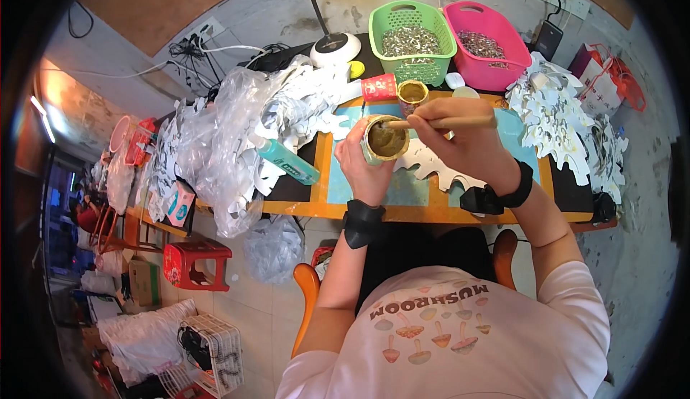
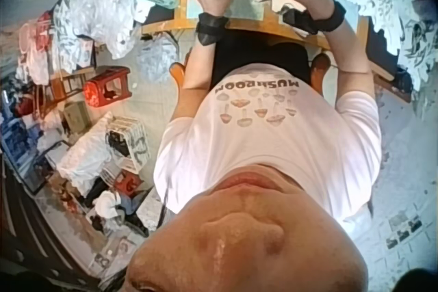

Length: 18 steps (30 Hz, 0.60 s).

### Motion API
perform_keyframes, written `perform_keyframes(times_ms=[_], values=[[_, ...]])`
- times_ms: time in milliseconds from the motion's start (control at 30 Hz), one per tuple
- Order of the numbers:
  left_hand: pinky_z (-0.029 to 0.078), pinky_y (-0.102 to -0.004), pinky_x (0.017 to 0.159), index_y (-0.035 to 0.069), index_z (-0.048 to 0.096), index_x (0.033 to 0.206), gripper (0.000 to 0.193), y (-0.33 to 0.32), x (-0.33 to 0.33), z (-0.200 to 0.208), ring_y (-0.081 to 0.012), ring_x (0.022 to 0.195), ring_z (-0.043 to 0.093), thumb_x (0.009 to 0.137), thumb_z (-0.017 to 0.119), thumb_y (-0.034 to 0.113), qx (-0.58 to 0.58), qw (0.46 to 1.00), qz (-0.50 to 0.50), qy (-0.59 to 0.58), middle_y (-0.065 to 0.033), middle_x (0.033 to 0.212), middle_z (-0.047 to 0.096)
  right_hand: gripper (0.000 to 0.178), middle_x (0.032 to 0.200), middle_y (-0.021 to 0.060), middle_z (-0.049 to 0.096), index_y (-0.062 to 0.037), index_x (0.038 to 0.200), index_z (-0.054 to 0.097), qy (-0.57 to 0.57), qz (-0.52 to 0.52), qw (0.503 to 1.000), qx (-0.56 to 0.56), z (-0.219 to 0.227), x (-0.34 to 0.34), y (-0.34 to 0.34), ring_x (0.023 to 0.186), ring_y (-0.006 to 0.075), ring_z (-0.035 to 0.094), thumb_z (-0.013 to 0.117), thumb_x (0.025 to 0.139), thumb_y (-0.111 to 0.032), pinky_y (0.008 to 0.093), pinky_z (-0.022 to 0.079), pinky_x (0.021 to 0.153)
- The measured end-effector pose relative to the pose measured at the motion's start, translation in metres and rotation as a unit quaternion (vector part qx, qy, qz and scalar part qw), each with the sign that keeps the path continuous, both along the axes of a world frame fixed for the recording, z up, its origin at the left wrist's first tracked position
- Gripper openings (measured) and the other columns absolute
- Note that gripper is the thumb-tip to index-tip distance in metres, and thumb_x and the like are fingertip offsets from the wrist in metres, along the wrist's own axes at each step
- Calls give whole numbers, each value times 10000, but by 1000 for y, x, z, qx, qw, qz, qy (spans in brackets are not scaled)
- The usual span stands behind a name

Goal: The recorder uses a brush to apply glue from a container to the edges of white shoe upper components.

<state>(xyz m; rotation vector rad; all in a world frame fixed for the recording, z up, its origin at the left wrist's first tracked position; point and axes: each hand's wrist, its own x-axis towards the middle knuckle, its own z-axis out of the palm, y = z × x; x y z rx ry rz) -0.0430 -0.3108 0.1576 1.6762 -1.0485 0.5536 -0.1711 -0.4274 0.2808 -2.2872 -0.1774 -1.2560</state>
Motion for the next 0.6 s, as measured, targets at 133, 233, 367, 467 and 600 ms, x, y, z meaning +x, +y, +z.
perform_keyframes(times_ms=[133, 233, 367, 467, 600], values=[[393, -422, 941, 52, 536, 1198, 692, -2, 0, 1, -313, 1074, 565, 597, 872, 123, -5, 1000, -8, 2, -124, 1169, 617, 140, 631, 57, 630, 10, 752, 656, 80, -4, 996, 40, -6, -7, 2, 515, 164, 609, 688, 842, -93, 266, 461, 467], [389, -421, 937, 54, 534, 1194, 687, -5, 0, 2, -316, 1038, 576, 600, 872, 124, 11, 1000, 18, 8, -117, 1127, 619, 130, 617, 31, 628, 15, 808, 685, 37, 1, 944, 328, -7, -11, -1, 568, 68, 620, 660, 877, -92, 220, 503, 500], [430, -420, 886, 42, 524, 1194, 703, -10, 2, 3, -322, 1022, 572, 589, 876, 105, 20, 999, 13, 22, -114, 1079, 614, 154, 709, 55, 647, 51, 930, 668, -29, 25, 922, 385, -19, -20, -19, 637, 69, 630, 616, 922, -94, 204, 546, 525], [472, -411, 826, 30, 516, 1185, 720, -15, 3, 3, -314, 1039, 558, 570, 886, 88, 19, 996, -14, 81, -117, 1065, 602, 174, 718, 57, 638, 54, 938, 660, -56, 16, 904, 425, -25, -22, -34, 615, 75, 620, 615, 931, -113, 211, 542, 499], [512, -383, 785, 25, 510, 1173, 746, -25, 8, 4, -302, 1055, 538, 541, 902, 80, -2, 994, -25, 104, -132, 1103, 546, 182, 709, 54, 636, 47, 907, 664, -84, -16, 884, 460, -32, -24, -46, 577, 73, 602, 620, 929, -128, 217, 540, 483]])
